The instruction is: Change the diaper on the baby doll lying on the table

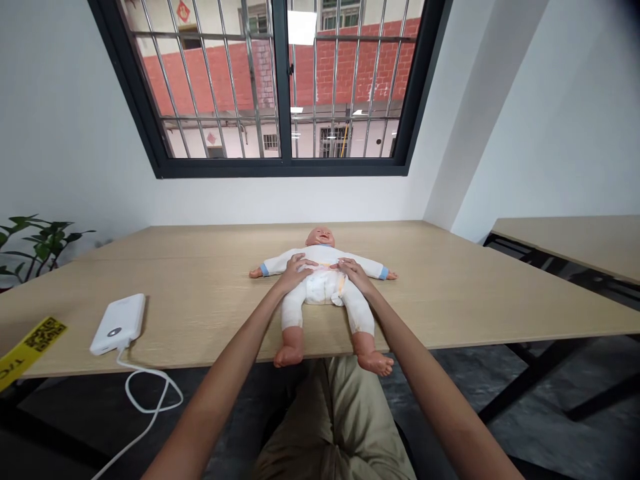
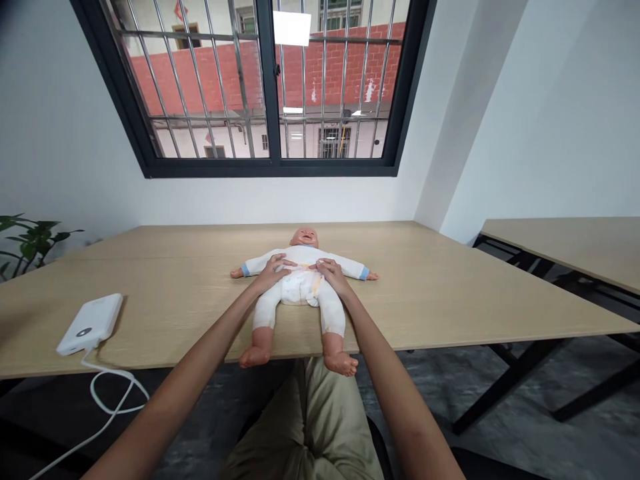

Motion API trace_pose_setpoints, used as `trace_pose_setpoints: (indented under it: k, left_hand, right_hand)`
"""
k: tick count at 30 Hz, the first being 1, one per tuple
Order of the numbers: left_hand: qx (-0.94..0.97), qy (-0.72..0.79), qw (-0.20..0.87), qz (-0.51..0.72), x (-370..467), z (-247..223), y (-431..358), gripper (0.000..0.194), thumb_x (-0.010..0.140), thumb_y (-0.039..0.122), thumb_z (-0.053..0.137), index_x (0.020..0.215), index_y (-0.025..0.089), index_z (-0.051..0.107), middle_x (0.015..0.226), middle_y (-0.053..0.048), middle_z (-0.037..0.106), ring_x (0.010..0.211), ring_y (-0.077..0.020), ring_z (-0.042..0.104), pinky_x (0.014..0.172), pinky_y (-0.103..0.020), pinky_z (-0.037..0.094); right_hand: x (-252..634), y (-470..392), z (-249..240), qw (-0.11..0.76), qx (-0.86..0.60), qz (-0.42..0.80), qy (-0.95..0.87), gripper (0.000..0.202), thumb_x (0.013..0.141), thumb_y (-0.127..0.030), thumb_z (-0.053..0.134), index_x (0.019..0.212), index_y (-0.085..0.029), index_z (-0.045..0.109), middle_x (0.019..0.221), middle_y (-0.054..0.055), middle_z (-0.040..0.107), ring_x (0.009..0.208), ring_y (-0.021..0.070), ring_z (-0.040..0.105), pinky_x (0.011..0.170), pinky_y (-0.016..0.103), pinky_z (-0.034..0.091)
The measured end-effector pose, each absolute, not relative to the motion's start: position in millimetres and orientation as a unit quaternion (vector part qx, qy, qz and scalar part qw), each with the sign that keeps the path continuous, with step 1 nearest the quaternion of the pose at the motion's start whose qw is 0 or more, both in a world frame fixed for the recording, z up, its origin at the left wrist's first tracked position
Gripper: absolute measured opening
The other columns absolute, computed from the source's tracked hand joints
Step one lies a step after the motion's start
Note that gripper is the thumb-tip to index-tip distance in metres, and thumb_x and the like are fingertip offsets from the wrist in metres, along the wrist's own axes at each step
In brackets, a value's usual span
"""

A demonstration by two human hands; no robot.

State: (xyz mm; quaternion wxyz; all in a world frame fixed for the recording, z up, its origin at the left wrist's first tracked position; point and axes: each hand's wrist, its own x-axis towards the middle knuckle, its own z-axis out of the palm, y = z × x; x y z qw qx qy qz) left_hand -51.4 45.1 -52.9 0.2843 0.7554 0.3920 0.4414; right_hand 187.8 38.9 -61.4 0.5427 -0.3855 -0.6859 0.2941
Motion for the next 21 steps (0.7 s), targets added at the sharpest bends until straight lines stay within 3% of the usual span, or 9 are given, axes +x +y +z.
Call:
trace_pose_setpoints:
  k: [6, 13, 17, 21]
  left_hand:
    - [0.758, 0.378, 0.283, 0.451, -51, -55, 46, 0.020, 0.081, 0.020, 0.061, 0.099, 0.023, 0.071, 0.130, -0.008, 0.049, 0.136, -0.0232, 0.034, 0.117, -0.038, 0.025]
    - [0.753, 0.401, 0.272, 0.445, -49, -48, 39, 0.020, 0.081, 0.016, 0.059, 0.094, 0.022, 0.072, 0.122, -0.007, 0.055, 0.131, -0.0214, 0.039, 0.116, -0.036, 0.027]
    - [0.763, 0.408, 0.150, 0.478, -42, -15, 12, 0.016, 0.078, 0.012, 0.061, 0.085, 0.022, 0.070, 0.111, -0.006, 0.059, 0.119, -0.0227, 0.049, 0.109, -0.041, 0.036]
    - [0.771, 0.317, 0.078, 0.547, -10, 16, -85, 0.007, 0.086, 0.020, 0.058, 0.087, 0.023, 0.065, 0.091, -0.005, 0.063, 0.100, -0.0219, 0.057, 0.097, -0.044, 0.044]
  right_hand:
    - [187, 40, -62, 0.551, -0.387, 0.311, -0.671, 0.030, 0.078, -0.052, 0.065, 0.082, -0.025, 0.078, 0.106, 0.008, 0.068, 0.112, 0.0259, 0.053, 0.105, 0.040, 0.032]
    - [188, 40, -62, 0.561, -0.395, 0.346, -0.640, 0.035, 0.077, -0.053, 0.064, 0.072, -0.021, 0.075, 0.100, 0.008, 0.069, 0.109, 0.0252, 0.055, 0.102, 0.038, 0.034]
    - [190, 43, -67, 0.587, -0.412, 0.359, -0.597, 0.048, 0.080, -0.063, 0.053, 0.076, -0.020, 0.074, 0.097, 0.007, 0.071, 0.104, 0.0242, 0.058, 0.099, 0.038, 0.038]
    - [190, 52, -74, 0.622, -0.438, 0.377, -0.528, 0.056, 0.074, -0.071, 0.053, 0.083, -0.019, 0.073, 0.090, 0.007, 0.072, 0.097, 0.0250, 0.061, 0.090, 0.035, 0.044]
